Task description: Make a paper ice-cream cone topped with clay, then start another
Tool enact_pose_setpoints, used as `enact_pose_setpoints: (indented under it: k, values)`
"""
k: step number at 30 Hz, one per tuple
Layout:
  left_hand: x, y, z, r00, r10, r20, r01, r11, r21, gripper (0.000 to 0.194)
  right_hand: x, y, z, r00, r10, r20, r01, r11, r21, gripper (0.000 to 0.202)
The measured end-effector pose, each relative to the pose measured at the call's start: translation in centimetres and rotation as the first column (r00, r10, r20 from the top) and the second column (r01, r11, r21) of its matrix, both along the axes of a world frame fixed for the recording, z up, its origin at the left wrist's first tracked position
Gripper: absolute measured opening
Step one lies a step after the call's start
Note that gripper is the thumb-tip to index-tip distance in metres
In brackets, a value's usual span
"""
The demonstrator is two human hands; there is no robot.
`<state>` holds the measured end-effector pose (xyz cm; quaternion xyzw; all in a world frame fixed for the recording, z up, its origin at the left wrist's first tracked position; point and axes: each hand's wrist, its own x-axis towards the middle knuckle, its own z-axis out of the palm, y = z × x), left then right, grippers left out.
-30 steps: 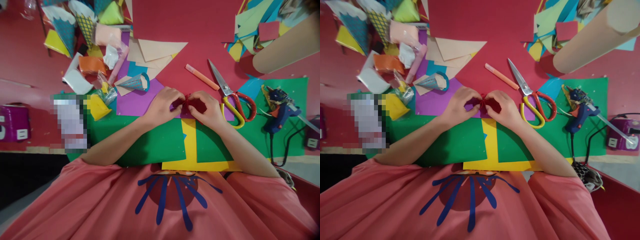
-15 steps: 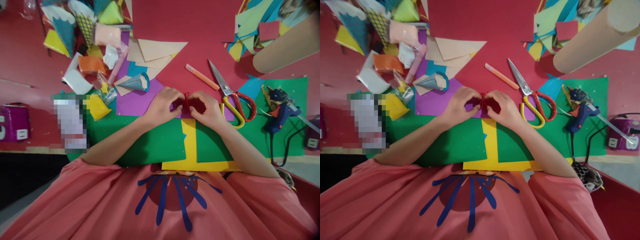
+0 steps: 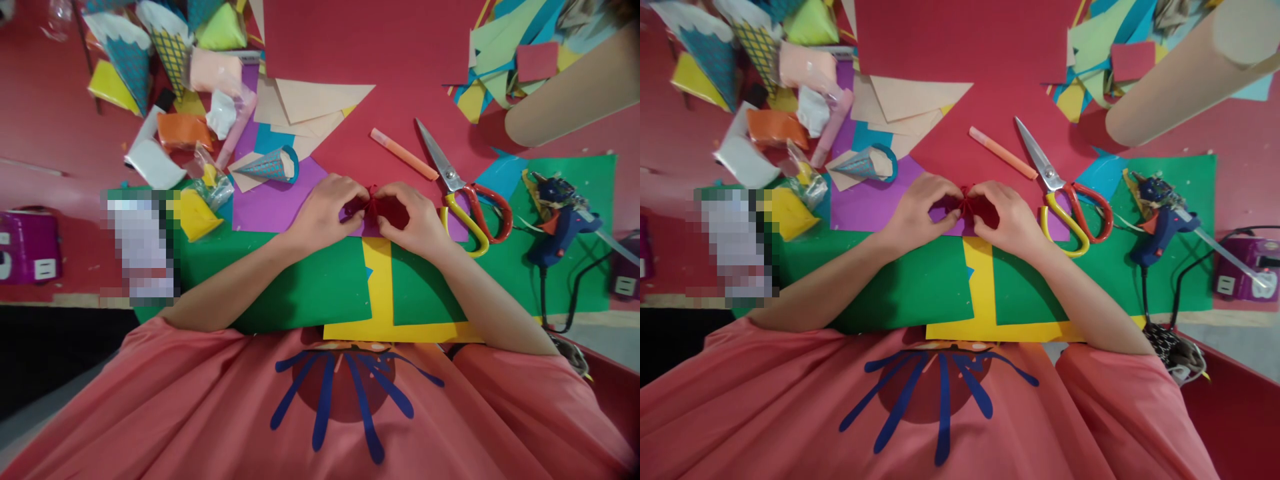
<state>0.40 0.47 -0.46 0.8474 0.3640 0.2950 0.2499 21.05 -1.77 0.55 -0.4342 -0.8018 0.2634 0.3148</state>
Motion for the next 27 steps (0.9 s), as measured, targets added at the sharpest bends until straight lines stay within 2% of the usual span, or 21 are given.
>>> enact_pose_setpoints:
  k: [16, 27]
  values:
    - [-0.03, -0.02, 0.43, 1.000, -0.002, -0.007, 0.001, 0.996, -0.094, 0.007, 0.06, 0.02, -0.13, 0.999, -0.040, -0.033, 0.041, 0.999, 0.022, 0.037]
    - [0.06, 0.11, 0.64, 0.998, -0.057, -0.023, 0.055, 0.993, -0.104, 0.007, 0.08, 0.24, -0.17, 0.994, -0.080, -0.081, 0.083, 0.996, 0.033, 0.020]
